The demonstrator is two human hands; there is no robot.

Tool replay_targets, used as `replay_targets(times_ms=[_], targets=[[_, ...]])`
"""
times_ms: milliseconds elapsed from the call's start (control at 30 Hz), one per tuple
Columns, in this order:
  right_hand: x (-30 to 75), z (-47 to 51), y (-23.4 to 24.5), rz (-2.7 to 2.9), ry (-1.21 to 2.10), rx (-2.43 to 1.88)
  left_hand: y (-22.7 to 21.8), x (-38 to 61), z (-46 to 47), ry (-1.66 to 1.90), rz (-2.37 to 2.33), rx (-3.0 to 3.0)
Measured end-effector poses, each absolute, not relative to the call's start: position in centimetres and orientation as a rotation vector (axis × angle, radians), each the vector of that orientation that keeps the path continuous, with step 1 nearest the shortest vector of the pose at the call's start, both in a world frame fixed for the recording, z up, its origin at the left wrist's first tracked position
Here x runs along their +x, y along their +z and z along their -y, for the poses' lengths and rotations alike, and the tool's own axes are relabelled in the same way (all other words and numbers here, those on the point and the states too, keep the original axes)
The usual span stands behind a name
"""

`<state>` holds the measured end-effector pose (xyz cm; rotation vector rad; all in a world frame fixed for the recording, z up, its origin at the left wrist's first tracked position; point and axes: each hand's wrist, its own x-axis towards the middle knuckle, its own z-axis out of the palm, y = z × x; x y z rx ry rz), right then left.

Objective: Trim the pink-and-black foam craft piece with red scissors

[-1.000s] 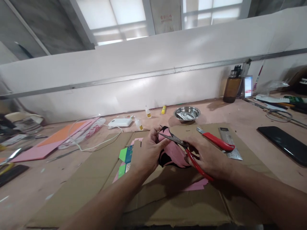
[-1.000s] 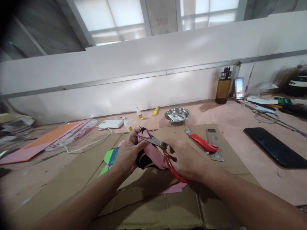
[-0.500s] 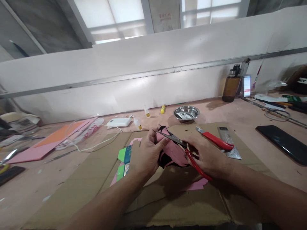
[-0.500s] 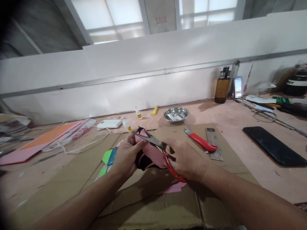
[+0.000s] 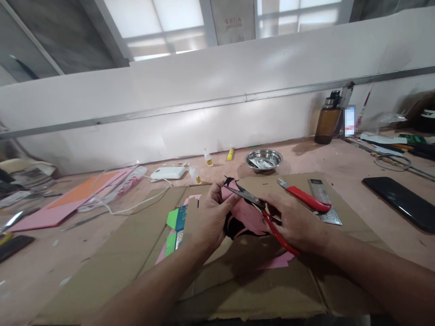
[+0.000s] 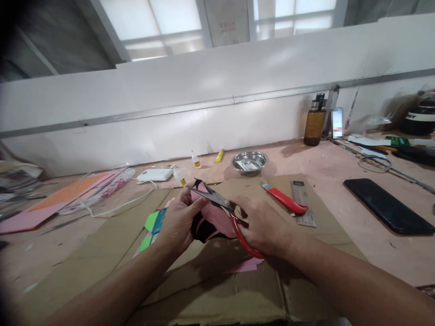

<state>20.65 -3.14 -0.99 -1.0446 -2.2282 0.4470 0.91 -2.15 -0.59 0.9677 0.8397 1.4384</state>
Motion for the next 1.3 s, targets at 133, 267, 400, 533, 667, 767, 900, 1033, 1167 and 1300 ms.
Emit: replay_targets(times_ms=[133, 267, 400, 533, 667, 767, 900, 1033, 1167, 1300], targets=[[20.6, 3.1, -0.9, 2.248, 0.443, -1.052, -0.6, 0.8, 2.3, 1.424, -0.842, 0.992], [20.6, 3.2, -1.0, 2.254, 0.426, -1.045, -1.1, 0.4, 2.1, 1.393, -0.846, 1.016], [20.7, 3.0, -1.2, 2.255, 0.413, -1.060, -1.7, -0.1, 1.9, 1.374, -0.853, 1.008], [20.9, 2.7, -1.4, 2.228, 0.514, -1.045, -1.5, -0.1, 2.1, 1.352, -0.845, 0.940], [20.9, 2.7, -1.0, 2.158, 0.665, -1.080, -1.1, 0.1, 2.1, 1.290, -0.794, 0.907], [20.9, 2.7, -0.6, 2.199, 0.679, -1.068, -0.9, 0.2, 2.0, 1.289, -0.798, 0.905], [21.0, 2.7, -0.7, 2.271, 0.604, -1.022, -0.9, 0.3, 1.9, 1.301, -0.806, 0.879], [21.0, 2.7, -1.2, 2.281, 0.534, -1.006, -0.8, 0.3, 2.2, 1.262, -0.810, 0.868], [20.9, 2.8, -1.4, 2.277, 0.472, -0.979, -0.6, 0.6, 2.6, 1.242, -0.833, 0.815], [20.7, 3.0, -1.3, 2.264, 0.419, -0.987, -0.3, 0.9, 2.8, 1.250, -0.853, 0.759]])
